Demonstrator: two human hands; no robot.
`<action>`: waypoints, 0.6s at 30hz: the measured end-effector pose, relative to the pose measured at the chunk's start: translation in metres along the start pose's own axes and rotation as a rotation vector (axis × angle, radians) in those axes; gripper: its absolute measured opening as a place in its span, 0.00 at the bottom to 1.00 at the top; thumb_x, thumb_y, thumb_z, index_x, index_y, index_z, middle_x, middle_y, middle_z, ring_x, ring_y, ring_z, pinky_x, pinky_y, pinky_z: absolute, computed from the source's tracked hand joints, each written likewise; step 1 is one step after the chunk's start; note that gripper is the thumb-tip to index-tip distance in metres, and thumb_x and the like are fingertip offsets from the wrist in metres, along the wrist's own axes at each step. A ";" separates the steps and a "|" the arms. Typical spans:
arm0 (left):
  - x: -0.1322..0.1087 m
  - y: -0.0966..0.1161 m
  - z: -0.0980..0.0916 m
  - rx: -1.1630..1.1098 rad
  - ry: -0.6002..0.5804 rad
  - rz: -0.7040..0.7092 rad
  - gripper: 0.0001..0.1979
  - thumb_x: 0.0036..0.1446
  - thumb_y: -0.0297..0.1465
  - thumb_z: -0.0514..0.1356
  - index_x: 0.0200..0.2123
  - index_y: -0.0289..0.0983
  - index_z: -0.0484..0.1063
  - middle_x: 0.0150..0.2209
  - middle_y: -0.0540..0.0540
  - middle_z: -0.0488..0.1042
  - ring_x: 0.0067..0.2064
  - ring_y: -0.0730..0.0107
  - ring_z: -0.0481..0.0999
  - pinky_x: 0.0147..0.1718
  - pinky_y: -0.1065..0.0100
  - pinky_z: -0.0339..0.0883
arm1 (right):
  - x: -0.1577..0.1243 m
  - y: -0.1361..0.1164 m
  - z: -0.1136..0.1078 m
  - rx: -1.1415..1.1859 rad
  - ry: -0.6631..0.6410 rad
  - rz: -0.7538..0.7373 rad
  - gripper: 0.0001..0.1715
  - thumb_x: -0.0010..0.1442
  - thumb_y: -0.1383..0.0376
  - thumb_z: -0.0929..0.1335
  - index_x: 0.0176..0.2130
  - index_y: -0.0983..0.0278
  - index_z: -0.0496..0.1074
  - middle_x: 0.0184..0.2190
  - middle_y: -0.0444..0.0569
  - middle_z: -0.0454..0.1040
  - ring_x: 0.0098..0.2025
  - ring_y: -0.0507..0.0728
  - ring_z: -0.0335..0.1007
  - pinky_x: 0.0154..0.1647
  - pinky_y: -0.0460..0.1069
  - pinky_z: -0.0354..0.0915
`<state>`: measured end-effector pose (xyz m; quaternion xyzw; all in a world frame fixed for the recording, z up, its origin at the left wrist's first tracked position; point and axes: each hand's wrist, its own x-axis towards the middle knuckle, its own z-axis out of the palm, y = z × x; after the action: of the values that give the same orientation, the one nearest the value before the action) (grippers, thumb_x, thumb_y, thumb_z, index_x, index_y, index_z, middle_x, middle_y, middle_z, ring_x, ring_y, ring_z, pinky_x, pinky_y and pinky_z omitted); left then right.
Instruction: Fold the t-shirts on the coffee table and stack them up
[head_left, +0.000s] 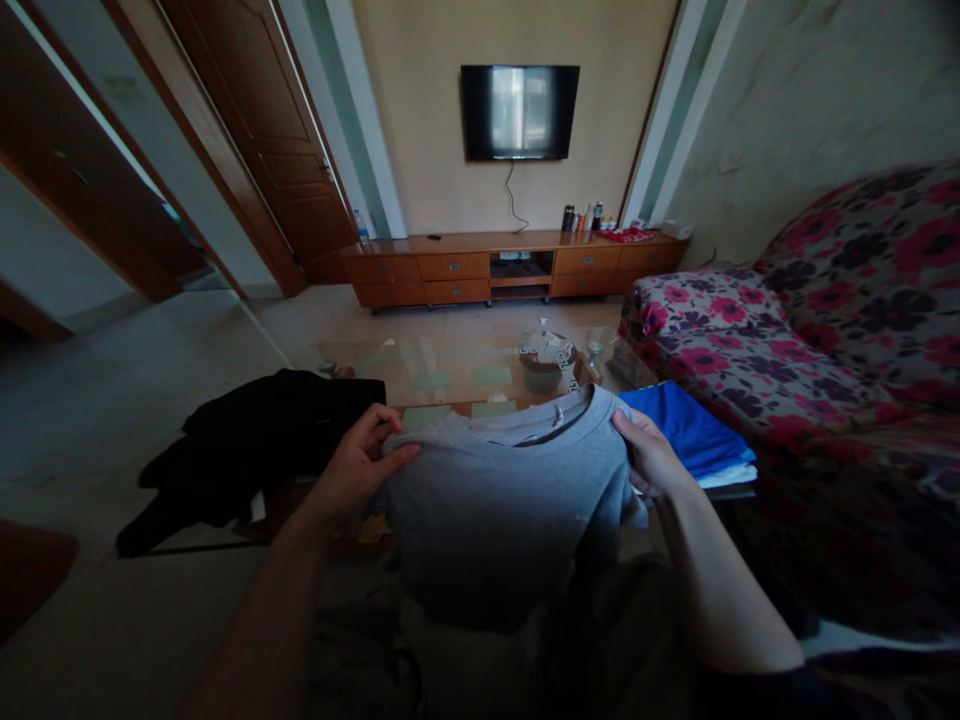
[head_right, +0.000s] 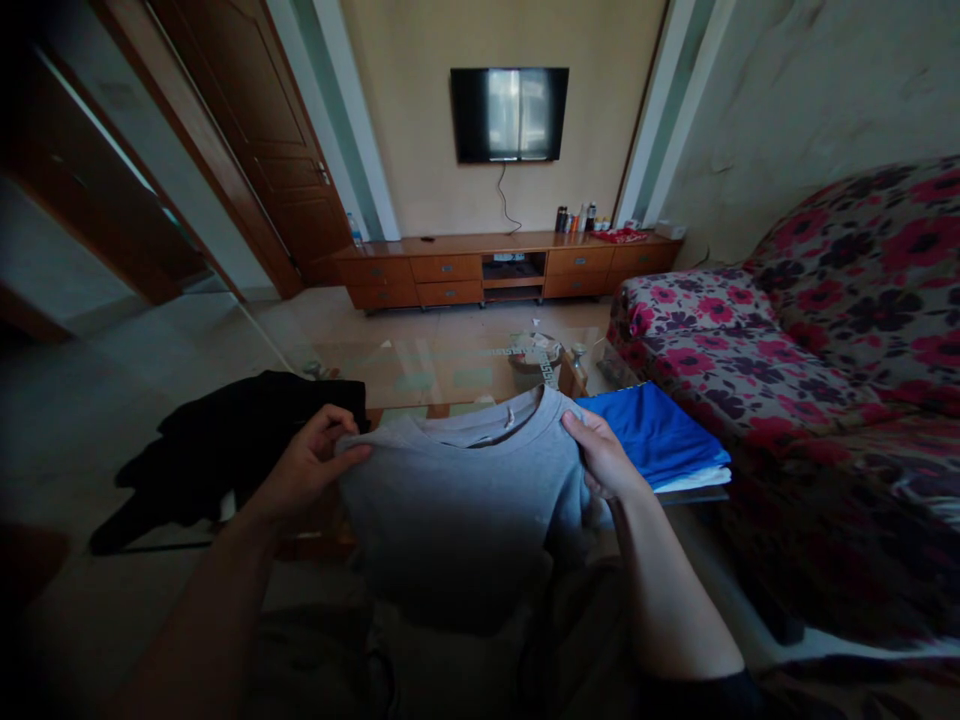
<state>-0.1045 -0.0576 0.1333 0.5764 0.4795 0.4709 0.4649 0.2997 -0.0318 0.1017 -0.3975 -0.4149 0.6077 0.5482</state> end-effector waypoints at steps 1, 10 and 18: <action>-0.001 0.006 -0.003 0.085 0.007 0.029 0.19 0.53 0.39 0.71 0.41 0.43 0.65 0.36 0.54 0.69 0.32 0.73 0.71 0.30 0.75 0.64 | -0.002 -0.004 -0.001 -0.031 -0.015 -0.018 0.22 0.55 0.48 0.78 0.43 0.59 0.80 0.29 0.48 0.80 0.37 0.64 0.79 0.37 0.55 0.74; -0.046 0.022 -0.039 0.636 -0.433 -0.119 0.09 0.55 0.39 0.65 0.35 0.41 0.81 0.34 0.50 0.80 0.37 0.60 0.78 0.37 0.69 0.68 | -0.030 -0.072 0.000 -0.772 -0.311 -0.254 0.14 0.62 0.53 0.74 0.35 0.60 0.81 0.33 0.46 0.80 0.37 0.58 0.74 0.44 0.51 0.70; -0.077 0.017 -0.089 0.910 -0.345 -0.036 0.15 0.62 0.35 0.53 0.42 0.43 0.80 0.44 0.47 0.82 0.48 0.58 0.80 0.49 0.64 0.70 | -0.096 -0.130 0.014 -1.060 -0.816 0.206 0.24 0.51 0.56 0.79 0.46 0.63 0.79 0.41 0.47 0.81 0.43 0.60 0.78 0.41 0.47 0.72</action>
<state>-0.1978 -0.1281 0.1536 0.7825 0.5625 0.1029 0.2465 0.3381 -0.1209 0.2317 -0.3888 -0.7907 0.4726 0.0180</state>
